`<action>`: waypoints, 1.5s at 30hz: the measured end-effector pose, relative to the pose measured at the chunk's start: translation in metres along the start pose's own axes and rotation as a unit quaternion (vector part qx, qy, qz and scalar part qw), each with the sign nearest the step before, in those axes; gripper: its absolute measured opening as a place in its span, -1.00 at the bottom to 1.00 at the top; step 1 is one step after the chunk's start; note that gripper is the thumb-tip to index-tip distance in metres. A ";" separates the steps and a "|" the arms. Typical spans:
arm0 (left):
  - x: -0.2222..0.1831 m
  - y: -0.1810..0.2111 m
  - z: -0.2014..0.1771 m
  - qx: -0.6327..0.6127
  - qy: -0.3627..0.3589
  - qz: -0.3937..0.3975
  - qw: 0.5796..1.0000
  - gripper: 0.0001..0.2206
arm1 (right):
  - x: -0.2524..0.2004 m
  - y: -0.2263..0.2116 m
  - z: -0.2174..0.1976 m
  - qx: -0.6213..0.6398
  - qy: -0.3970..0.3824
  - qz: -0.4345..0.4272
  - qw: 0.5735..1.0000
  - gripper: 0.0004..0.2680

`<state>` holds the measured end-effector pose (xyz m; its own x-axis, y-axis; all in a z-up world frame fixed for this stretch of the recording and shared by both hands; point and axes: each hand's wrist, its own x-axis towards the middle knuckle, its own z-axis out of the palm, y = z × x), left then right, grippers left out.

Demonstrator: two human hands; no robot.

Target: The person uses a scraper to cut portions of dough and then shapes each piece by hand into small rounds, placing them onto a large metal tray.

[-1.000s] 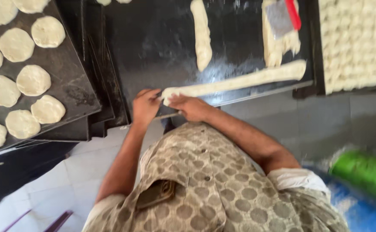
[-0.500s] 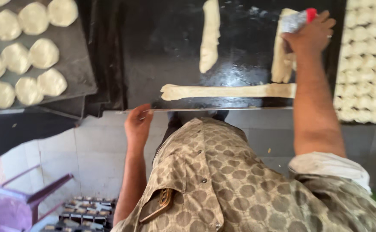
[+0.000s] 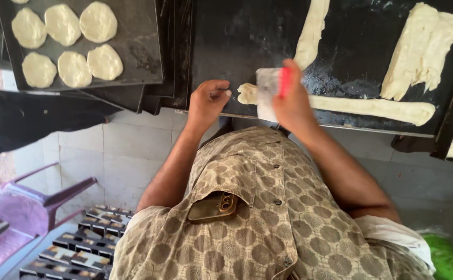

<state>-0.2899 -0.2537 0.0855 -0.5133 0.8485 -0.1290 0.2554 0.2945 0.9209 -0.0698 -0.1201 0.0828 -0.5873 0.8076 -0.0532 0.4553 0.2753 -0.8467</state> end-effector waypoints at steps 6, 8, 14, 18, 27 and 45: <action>0.017 -0.005 -0.003 0.047 -0.048 0.021 0.998 -0.76 | 0.005 0.027 0.013 -0.071 0.018 0.119 0.990 -0.52; 0.016 -0.011 -0.004 0.028 -0.048 -0.001 0.998 -0.76 | -0.010 0.035 0.008 -0.100 0.029 0.126 0.987 -0.52; 0.006 -0.001 0.019 0.028 -0.072 -0.003 0.997 -0.78 | -0.009 0.046 -0.033 -0.110 0.046 0.112 0.986 -0.53; 0.009 0.009 0.043 0.034 -0.069 -0.029 0.997 -0.79 | -0.013 0.066 -0.051 -0.137 0.057 0.121 0.981 -0.59; 0.000 0.037 0.093 0.063 -0.030 -0.003 0.998 -0.81 | -0.022 0.101 -0.124 -0.138 0.032 0.113 0.984 -0.58; -0.032 0.094 0.192 0.035 -0.026 -0.053 0.998 -0.80 | -0.058 0.168 -0.245 -0.128 0.043 0.080 0.988 -0.69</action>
<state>-0.0920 -0.1691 0.1059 -0.4968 0.8325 -0.2452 0.2590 0.4118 0.8737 0.2048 0.0073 0.0736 -0.4407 0.8894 -0.1217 0.6983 0.2545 -0.6691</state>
